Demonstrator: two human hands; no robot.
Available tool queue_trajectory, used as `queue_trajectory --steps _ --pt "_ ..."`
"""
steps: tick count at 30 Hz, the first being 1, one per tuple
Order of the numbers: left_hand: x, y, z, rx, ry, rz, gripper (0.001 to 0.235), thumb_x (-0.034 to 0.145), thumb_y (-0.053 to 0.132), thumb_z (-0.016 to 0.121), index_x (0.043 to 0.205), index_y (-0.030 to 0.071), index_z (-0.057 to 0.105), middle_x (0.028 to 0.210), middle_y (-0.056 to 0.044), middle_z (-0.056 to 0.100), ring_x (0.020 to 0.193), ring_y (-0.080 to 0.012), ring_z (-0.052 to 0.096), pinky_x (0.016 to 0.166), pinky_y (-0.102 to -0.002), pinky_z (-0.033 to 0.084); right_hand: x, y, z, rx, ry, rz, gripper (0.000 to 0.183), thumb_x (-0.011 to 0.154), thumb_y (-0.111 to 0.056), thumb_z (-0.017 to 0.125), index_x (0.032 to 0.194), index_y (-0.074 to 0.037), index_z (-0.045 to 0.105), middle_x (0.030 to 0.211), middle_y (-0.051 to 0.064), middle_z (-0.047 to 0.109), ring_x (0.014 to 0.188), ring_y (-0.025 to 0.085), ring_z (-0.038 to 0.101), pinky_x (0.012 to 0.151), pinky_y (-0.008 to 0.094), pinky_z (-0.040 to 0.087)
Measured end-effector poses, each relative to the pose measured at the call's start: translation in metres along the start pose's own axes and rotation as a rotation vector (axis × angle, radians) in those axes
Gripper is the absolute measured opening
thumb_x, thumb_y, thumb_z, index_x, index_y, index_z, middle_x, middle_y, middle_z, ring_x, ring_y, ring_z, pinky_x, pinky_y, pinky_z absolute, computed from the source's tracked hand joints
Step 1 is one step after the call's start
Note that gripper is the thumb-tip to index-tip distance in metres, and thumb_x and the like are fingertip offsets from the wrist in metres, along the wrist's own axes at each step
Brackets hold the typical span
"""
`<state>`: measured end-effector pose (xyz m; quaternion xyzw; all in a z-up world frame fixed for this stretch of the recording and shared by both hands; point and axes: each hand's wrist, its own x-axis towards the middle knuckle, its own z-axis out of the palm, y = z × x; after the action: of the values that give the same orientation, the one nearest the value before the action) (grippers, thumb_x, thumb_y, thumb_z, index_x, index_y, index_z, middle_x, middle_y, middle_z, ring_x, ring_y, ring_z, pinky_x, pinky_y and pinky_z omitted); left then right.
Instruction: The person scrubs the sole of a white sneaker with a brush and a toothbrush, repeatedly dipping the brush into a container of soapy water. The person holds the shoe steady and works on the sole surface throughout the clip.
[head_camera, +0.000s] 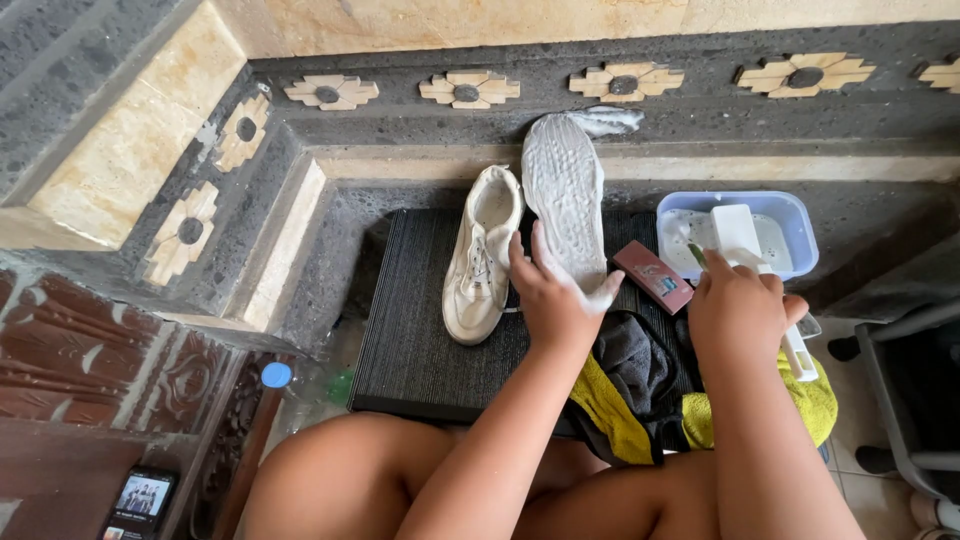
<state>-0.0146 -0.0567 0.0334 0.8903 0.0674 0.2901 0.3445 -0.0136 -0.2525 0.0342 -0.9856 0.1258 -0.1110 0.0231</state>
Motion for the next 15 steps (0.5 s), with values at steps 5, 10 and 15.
queue_trajectory --steps 5,10,15 --pt "-0.009 -0.020 0.008 -0.060 0.026 0.101 0.123 0.072 0.073 0.067 0.155 -0.001 0.015 0.147 -0.035 0.035 0.132 -0.0536 0.042 0.101 -0.059 0.049 -0.007 -0.013 -0.041 0.168 -0.135 0.029 0.046 0.109 -0.023 0.040 0.152 -0.022 0.057 0.102 0.014 0.076 0.090 0.038 0.068 0.079 0.052 0.044" --pt "-0.011 -0.037 0.016 -0.160 0.120 0.249 0.117 0.078 0.075 0.059 0.153 -0.005 0.019 0.138 -0.033 0.049 0.127 -0.0501 0.052 0.105 -0.057 0.050 -0.016 -0.020 -0.058 0.426 -0.048 0.020 0.046 0.109 -0.013 0.039 0.151 -0.012 0.058 0.087 0.021 0.069 0.043 0.032 0.050 0.038 0.042 0.035" --pt "-0.009 -0.040 0.014 -0.295 0.211 0.390 0.111 0.074 0.044 0.090 0.150 -0.002 0.023 0.136 -0.028 0.048 0.122 -0.0455 0.054 0.102 -0.057 0.052 -0.028 -0.029 -0.074 0.981 0.146 0.059 0.039 0.113 -0.009 0.034 0.150 -0.004 0.048 0.097 0.010 0.060 0.072 0.021 0.050 0.063 0.041 0.042"
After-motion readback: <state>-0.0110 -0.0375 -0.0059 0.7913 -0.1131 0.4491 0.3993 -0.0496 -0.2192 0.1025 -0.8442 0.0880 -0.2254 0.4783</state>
